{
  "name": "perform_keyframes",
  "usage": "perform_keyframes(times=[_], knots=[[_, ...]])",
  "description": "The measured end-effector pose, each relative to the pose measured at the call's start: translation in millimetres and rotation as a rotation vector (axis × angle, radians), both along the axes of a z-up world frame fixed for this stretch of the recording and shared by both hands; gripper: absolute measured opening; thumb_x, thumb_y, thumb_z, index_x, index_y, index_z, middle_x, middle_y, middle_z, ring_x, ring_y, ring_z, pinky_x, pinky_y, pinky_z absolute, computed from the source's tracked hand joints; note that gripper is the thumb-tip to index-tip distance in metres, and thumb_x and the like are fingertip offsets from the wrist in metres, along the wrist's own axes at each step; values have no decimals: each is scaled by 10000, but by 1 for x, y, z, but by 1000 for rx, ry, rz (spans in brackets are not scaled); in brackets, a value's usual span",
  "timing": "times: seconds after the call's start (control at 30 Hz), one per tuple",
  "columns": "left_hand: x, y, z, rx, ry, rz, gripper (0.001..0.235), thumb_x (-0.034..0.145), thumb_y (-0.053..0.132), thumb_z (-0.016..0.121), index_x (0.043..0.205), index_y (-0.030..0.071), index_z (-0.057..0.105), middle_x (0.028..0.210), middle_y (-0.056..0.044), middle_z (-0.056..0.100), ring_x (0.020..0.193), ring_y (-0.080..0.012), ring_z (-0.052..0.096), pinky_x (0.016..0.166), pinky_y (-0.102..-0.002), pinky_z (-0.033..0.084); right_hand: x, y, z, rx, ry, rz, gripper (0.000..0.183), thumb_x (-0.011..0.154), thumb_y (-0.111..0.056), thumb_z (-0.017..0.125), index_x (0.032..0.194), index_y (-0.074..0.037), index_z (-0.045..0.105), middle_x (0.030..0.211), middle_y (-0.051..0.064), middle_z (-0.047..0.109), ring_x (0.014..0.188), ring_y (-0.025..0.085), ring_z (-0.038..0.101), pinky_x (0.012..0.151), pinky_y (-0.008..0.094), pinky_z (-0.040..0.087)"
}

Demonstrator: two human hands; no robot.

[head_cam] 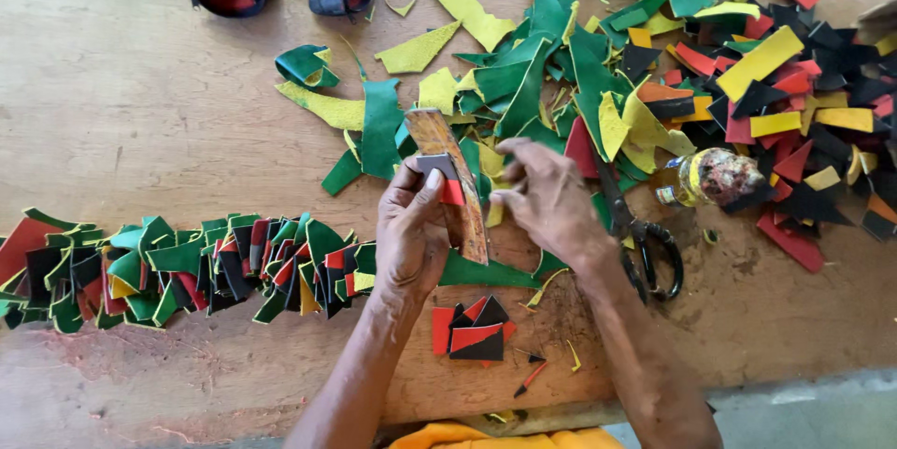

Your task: The person assembles small colored foam pieces into layered units using a wooden template and shears. They repeatedly pick up red, black, and green pieces, align them on the template, trim edges, and place finished units into a growing stack on the left.

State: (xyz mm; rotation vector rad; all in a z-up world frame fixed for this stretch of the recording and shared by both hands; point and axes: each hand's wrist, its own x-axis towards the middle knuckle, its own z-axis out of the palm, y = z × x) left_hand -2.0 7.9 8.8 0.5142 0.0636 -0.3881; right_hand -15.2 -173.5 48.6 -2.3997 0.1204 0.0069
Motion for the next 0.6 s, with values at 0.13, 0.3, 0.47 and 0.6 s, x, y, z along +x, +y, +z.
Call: perform_keyframes(times=[0.13, 0.3, 0.47, 0.6], knots=[[4, 4, 15, 34, -23, 7, 129, 1026, 78, 609, 1147, 39, 588, 1052, -106, 706, 986, -205, 716, 915, -379, 558, 12, -3, -2, 413, -116, -116, 189, 990, -82, 745, 1172, -32, 724, 980, 108, 723, 836, 115, 658, 736, 242, 585], [8, 14, 21, -29, -64, 41, 80, 1073, 74, 600, 1150, 55, 585, 1038, -56, 689, 957, -174, 698, 1063, -452, 578, -9, -43, 24, 224, -234, -106, 192, 1010, -37, 646, 1198, -34, 681, 1072, 69, 727, 889, 113, 717, 744, 228, 617], [9, 20, 17, -84, -39, 13, 100, 1074, 92, 577, 1168, 59, 591, 1007, -74, 693, 924, -187, 704, 965, -440, 578, -45, -52, 31, -169, -178, -71, 278, 915, -73, 742, 1186, -47, 680, 1065, 118, 716, 888, 232, 695, 770, 355, 557], [11, 15, 13, -42, -38, -55, 102, 1065, 82, 585, 1163, 51, 584, 1009, -86, 695, 922, -221, 715, 890, -384, 575, -71, -56, 25, -282, -206, -45, 595, 701, -84, 830, 1251, -17, 613, 1132, 189, 603, 1031, 357, 609, 872, 454, 513]])
